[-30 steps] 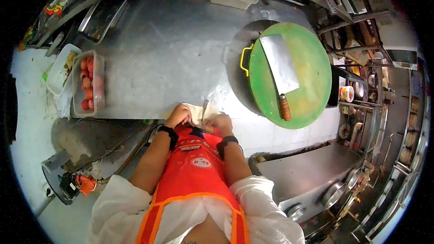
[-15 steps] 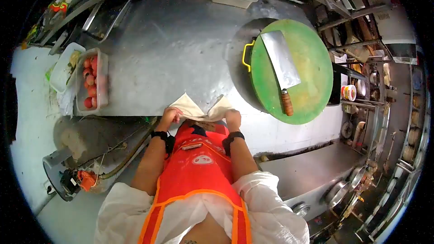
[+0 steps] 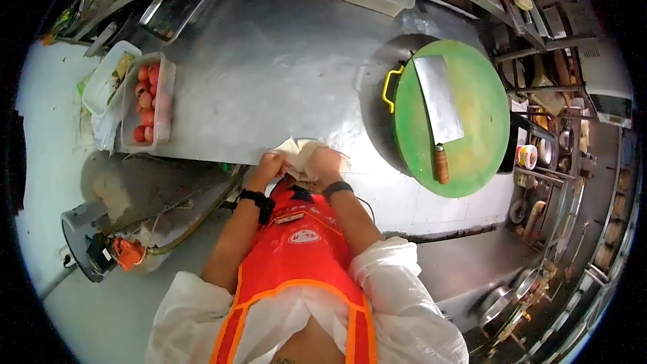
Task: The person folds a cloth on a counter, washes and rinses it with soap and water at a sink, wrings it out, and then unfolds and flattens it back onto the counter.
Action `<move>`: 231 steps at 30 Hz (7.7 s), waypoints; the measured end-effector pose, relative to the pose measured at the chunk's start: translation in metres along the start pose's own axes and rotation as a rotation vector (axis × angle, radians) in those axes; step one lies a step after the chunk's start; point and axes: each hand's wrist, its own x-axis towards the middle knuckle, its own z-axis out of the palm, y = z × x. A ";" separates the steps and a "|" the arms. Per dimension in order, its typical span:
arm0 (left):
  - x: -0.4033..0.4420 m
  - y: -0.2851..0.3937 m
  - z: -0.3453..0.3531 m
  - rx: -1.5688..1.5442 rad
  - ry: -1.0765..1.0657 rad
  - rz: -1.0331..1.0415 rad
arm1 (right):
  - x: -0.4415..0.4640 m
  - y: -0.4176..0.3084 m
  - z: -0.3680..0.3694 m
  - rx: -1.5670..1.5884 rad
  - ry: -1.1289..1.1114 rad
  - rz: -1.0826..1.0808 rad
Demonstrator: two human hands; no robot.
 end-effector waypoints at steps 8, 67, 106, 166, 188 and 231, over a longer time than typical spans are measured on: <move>-0.071 -0.048 -0.040 0.140 -0.098 -0.076 | 0.009 -0.036 0.030 -0.236 -0.155 -0.365; 0.021 0.087 0.067 0.779 0.811 0.562 | 0.033 0.044 -0.017 -0.001 0.123 -0.245; 0.226 0.245 -0.068 0.592 1.085 0.348 | 0.393 -0.119 -0.134 0.077 -0.198 -0.845; -0.066 0.174 0.105 -0.029 -0.109 0.760 | -0.072 0.059 -0.155 0.993 0.084 -0.958; -0.048 0.198 0.135 -0.357 -0.507 0.185 | -0.177 0.113 -0.233 1.219 0.049 -1.065; -0.051 0.254 0.023 0.053 0.339 1.253 | -0.163 0.137 -0.174 1.233 0.451 -0.375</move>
